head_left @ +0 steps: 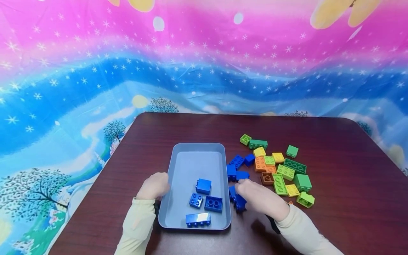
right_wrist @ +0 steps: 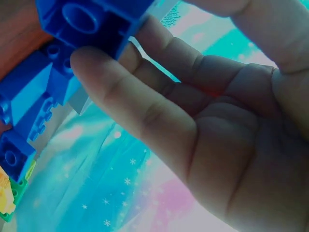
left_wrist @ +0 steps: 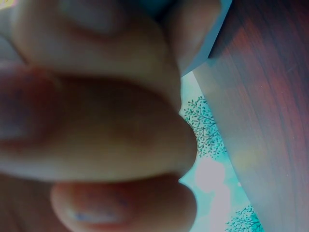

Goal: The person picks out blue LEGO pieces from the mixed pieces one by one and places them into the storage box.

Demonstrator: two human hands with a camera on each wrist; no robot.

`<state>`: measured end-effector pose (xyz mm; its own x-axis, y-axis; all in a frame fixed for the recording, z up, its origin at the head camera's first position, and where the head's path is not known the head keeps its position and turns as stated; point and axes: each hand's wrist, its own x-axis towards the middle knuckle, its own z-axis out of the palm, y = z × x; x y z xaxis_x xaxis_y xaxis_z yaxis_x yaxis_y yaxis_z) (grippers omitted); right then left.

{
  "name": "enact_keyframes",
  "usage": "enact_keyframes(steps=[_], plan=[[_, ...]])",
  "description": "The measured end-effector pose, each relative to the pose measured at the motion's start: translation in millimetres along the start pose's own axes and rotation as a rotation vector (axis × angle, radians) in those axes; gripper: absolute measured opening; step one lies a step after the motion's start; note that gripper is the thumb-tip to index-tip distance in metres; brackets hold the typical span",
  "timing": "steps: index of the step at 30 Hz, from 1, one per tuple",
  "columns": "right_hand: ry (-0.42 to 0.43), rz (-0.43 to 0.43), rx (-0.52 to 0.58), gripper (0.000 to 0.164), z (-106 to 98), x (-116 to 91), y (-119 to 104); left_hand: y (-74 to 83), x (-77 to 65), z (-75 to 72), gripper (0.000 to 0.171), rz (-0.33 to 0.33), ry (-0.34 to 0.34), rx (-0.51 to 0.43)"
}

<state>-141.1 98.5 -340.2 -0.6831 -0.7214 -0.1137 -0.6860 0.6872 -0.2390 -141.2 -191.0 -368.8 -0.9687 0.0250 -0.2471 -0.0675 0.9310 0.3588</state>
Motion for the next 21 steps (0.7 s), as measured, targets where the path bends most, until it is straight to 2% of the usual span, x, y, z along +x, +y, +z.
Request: enact_keyframes(steps=[3, 7, 14, 21], plan=[[0.000, 0.008, 0.005, 0.023, -4, -1, 0, 0.0, 0.2, 0.3, 0.028, -0.007, -0.004, -0.025], [0.019, -0.024, -0.038, 0.024, -7, -1, 0, -0.3, 1.1, 0.5, 0.027, -0.014, -0.015, -0.038], [0.024, -0.056, -0.127, 0.022, -13, 0, 2, -0.5, 2.7, 0.3, 0.026, 0.011, -0.012, 0.000], [0.030, -0.014, -0.070, 0.024, -18, 0, 1, -0.4, 2.5, 0.2, 0.026, 0.020, -0.009, 0.016]])
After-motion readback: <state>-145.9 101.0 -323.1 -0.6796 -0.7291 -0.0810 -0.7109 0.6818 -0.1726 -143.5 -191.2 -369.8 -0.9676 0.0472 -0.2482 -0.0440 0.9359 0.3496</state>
